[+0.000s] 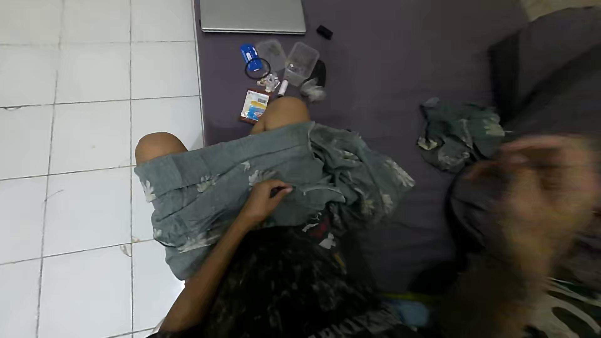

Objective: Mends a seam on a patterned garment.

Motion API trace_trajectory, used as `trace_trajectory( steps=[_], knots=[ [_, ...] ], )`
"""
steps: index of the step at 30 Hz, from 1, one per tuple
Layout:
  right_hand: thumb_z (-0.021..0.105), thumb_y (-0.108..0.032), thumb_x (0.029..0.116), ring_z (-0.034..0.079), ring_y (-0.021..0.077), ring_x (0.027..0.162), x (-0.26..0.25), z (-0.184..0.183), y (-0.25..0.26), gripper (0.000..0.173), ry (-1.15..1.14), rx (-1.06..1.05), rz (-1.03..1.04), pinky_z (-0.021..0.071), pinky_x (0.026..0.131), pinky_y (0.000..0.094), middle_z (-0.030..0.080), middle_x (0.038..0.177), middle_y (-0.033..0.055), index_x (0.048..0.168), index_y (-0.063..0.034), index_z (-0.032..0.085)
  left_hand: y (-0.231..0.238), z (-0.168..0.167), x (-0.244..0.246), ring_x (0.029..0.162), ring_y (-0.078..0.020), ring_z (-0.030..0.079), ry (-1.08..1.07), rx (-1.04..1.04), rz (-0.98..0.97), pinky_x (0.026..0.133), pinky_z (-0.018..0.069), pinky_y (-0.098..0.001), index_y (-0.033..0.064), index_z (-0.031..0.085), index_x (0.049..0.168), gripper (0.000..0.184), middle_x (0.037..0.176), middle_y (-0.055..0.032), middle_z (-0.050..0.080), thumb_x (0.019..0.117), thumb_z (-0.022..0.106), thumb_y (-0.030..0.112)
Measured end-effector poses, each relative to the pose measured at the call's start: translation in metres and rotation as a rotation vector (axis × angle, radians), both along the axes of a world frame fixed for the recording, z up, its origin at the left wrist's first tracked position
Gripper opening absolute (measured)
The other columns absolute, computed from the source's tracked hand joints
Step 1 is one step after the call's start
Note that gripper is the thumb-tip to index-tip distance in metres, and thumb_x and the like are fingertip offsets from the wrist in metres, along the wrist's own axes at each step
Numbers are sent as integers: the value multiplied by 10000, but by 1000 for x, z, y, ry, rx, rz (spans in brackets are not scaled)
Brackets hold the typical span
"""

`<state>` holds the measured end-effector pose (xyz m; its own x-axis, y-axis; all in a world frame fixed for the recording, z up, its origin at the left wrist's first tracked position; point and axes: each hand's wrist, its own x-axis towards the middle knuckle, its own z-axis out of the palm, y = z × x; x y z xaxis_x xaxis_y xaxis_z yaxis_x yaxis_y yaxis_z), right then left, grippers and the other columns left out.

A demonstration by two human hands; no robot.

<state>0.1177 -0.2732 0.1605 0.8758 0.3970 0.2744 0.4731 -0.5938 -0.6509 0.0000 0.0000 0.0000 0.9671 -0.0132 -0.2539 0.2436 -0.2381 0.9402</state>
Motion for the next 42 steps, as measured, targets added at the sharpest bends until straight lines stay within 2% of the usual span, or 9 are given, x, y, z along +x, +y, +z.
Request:
trace_trajectory(
  steps=[1, 3, 6, 15, 19, 26, 34, 38, 42],
  knots=[
    [391, -29, 1022, 610, -28, 813, -4, -20, 15, 258, 59, -28, 73, 535, 776, 185, 649, 985, 46, 1115, 124, 578, 0, 1, 1, 1007, -167, 669, -3, -16, 5, 931, 510, -285, -67, 709, 1153, 281, 1117, -191, 711, 1039, 572, 150],
    [395, 20, 991, 649, 184, 863, -11, -57, 40, 309, 128, -98, 220, 549, 820, 321, 665, 983, 207, 1090, 135, 664, -2, 3, 1, 992, -146, 675, -21, -29, 12, 925, 515, -269, -66, 723, 1115, 253, 1086, -180, 721, 1020, 603, 135],
    [459, -25, 981, 673, 288, 886, -13, -97, 60, 299, 136, -145, 394, 562, 833, 386, 688, 992, 236, 1095, 84, 713, -4, 8, 1, 969, -137, 684, -18, -4, 1, 916, 519, -270, -53, 735, 1094, 234, 1053, -163, 735, 1012, 621, 134],
    [689, -163, 939, 643, 273, 841, -11, -132, 66, 242, 244, -197, 624, 543, 791, 366, 683, 942, 194, 1062, 35, 757, -15, 13, -7, 939, -179, 723, -136, 65, 28, 909, 538, -279, -62, 752, 1039, 176, 1002, -174, 754, 957, 674, 72],
    [700, -151, 917, 634, 189, 826, -17, -130, 66, 185, 196, -101, 630, 524, 772, 251, 682, 893, 159, 937, 16, 776, -15, 23, -15, 917, -227, 726, -248, 142, 52, 886, 548, -319, -52, 770, 999, 155, 961, -181, 753, 938, 681, 59],
    [683, -131, 948, 594, 24, 841, -32, -117, 67, 181, 122, 163, 653, 451, 807, 87, 657, 828, 115, 903, 20, 773, -10, 47, -34, 826, -180, 708, -458, 242, 39, 818, 548, -224, -38, 776, 1018, 170, 905, -160, 728, 949, 652, 55],
    [709, -186, 953, 567, -26, 851, -45, -110, 68, 214, 209, 237, 645, 442, 794, 61, 640, 858, 91, 967, 22, 760, -16, 61, -43, 843, -207, 721, -493, 385, -9, 828, 556, -248, -32, 727, 977, 163, 903, -144, 733, 986, 585, 47],
    [732, -204, 933, 577, -28, 833, -51, -116, 72, 222, 166, 277, 585, 446, 779, 59, 648, 837, 92, 933, 15, 764, -17, 58, -43, 843, -206, 713, -495, 393, 6, 830, 552, -242, -27, 730, 980, 158, 898, -141, 726, 983, 592, 50],
    [715, -168, 947, 627, 23, 940, -53, -125, 72, 124, 100, 341, 558, 477, 905, 149, 690, 867, 38, 929, -59, 770, -17, 55, -43, 835, -196, 711, -492, 397, 28, 822, 550, -230, -24, 737, 981, 167, 897, -140, 726, 985, 596, 64]
  ],
)
